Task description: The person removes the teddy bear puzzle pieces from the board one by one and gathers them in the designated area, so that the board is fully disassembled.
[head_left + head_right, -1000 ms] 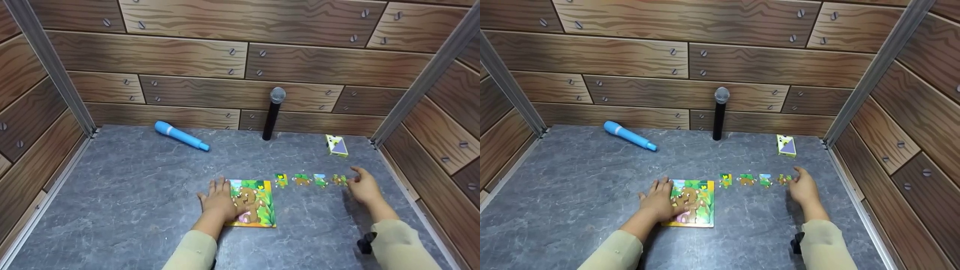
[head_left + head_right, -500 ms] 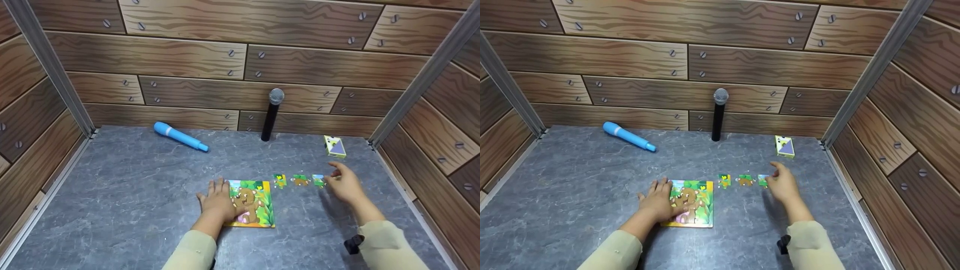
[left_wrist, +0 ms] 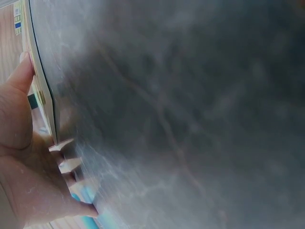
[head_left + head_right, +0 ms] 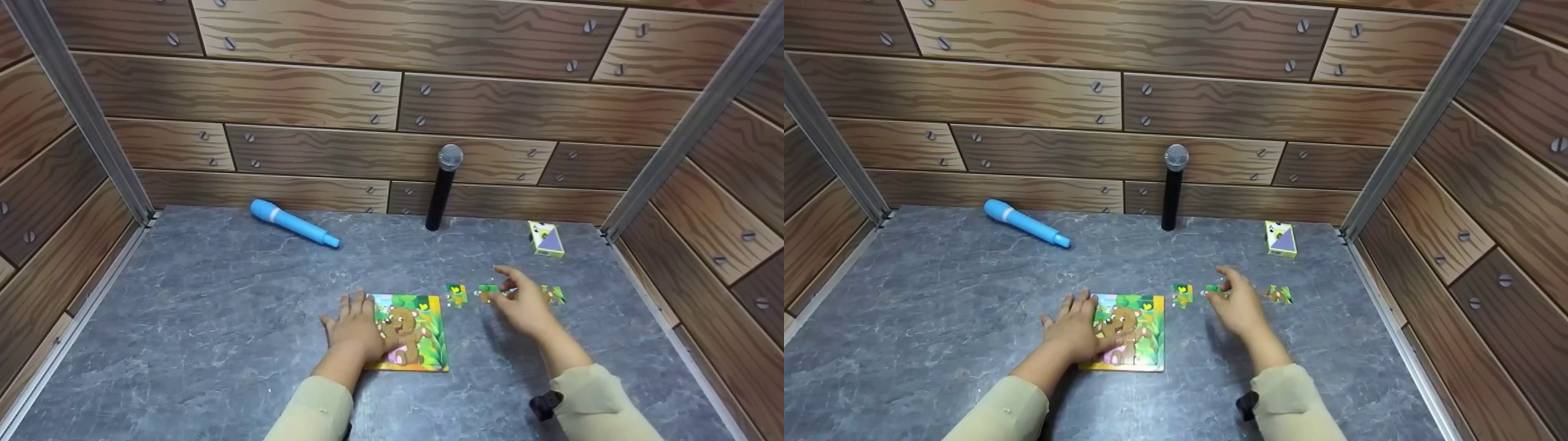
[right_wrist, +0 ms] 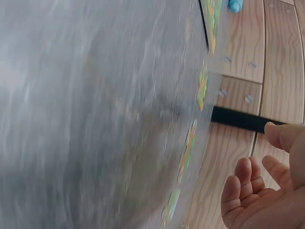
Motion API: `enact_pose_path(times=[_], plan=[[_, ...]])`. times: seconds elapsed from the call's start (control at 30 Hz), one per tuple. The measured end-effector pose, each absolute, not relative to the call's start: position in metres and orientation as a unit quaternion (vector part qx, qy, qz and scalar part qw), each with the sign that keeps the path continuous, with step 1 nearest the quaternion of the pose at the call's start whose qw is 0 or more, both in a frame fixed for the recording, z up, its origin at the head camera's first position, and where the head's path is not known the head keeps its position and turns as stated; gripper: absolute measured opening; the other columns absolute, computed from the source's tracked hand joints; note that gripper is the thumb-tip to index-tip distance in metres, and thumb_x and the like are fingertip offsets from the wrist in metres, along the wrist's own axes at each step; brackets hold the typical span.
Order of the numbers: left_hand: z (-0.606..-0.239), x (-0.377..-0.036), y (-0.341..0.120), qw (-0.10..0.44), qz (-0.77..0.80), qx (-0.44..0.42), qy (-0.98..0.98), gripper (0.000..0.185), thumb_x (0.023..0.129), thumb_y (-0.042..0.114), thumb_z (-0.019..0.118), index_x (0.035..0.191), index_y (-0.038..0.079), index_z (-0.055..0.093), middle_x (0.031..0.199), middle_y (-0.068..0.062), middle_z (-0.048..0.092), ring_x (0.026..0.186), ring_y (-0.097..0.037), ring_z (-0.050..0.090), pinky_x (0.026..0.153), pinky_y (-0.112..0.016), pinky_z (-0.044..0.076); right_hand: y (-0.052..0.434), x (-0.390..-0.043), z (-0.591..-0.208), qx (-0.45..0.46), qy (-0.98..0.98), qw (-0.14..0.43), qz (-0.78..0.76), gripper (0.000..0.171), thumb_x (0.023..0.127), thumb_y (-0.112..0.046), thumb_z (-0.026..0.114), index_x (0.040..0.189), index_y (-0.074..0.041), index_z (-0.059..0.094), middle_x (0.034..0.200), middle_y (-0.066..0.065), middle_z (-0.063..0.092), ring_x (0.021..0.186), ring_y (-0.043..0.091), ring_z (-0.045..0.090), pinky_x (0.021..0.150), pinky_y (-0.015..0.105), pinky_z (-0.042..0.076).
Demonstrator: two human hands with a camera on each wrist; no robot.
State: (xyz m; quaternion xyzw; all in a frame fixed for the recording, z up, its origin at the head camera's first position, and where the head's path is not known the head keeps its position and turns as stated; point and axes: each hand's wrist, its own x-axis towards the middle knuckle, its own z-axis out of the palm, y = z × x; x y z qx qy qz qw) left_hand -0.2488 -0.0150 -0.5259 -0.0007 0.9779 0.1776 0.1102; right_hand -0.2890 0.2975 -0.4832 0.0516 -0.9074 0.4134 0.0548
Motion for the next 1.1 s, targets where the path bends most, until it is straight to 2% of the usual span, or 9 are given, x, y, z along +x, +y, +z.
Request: enact_pose_path(times=[0.23,0.57,0.77,0.93,1.1], plan=[[-0.528,-0.250,-0.016,0.114,0.175,-0.001,0.978,0.119,0.082,0.082,0.070,0.168,0.009,0.029,0.176,-0.013,0.018,0.162,-0.041,0.008,0.117,-0.081,0.013,0.270,-0.287,-0.487,0.068,-0.895,0.036,0.439,0.052,0.094,0.001,0.073,0.143,0.007,0.059,0.100,0.014,0.061,0.081,0.021,0.061,0.069,0.027,0.050],[-0.527,-0.251,-0.016,0.112,0.186,0.001,0.976,0.118,0.082,0.080,0.072,0.167,0.009,0.031,0.176,-0.013,0.019,0.161,-0.042,0.009,0.118,-0.081,0.012,0.232,-0.280,-0.497,0.116,-0.894,-0.004,0.434,0.057,0.089,-0.001,0.080,0.140,0.010,0.060,0.102,0.020,0.066,0.080,0.022,0.061,0.070,0.032,0.053],[-0.525,-0.249,-0.016,0.112,0.182,0.001,0.977,0.119,0.081,0.083,0.069,0.167,0.010,0.032,0.176,-0.012,0.018,0.161,-0.041,0.010,0.118,-0.080,0.012,0.214,-0.275,-0.501,0.165,-0.889,-0.058,0.423,0.063,0.089,-0.005,0.082,0.143,0.012,0.056,0.102,0.020,0.064,0.084,0.022,0.062,0.077,0.038,0.056],[-0.525,-0.247,-0.016,0.110,0.181,0.002,0.977,0.122,0.079,0.087,0.066,0.167,0.009,0.032,0.176,-0.013,0.018,0.161,-0.042,0.011,0.118,-0.080,0.012,0.204,-0.272,-0.503,0.175,-0.891,-0.079,0.411,0.064,0.087,-0.007,0.084,0.143,0.010,0.059,0.103,0.018,0.065,0.091,0.026,0.062,0.083,0.045,0.057],[-0.525,-0.247,-0.016,0.102,0.179,0.003,0.979,0.125,0.078,0.091,0.063,0.167,0.009,0.033,0.176,-0.013,0.020,0.161,-0.042,0.012,0.117,-0.081,0.013,0.196,-0.270,-0.504,0.185,-0.893,-0.098,0.398,0.064,0.085,-0.006,0.085,0.142,0.011,0.059,0.103,0.016,0.067,0.092,0.025,0.063,0.083,0.045,0.057]])
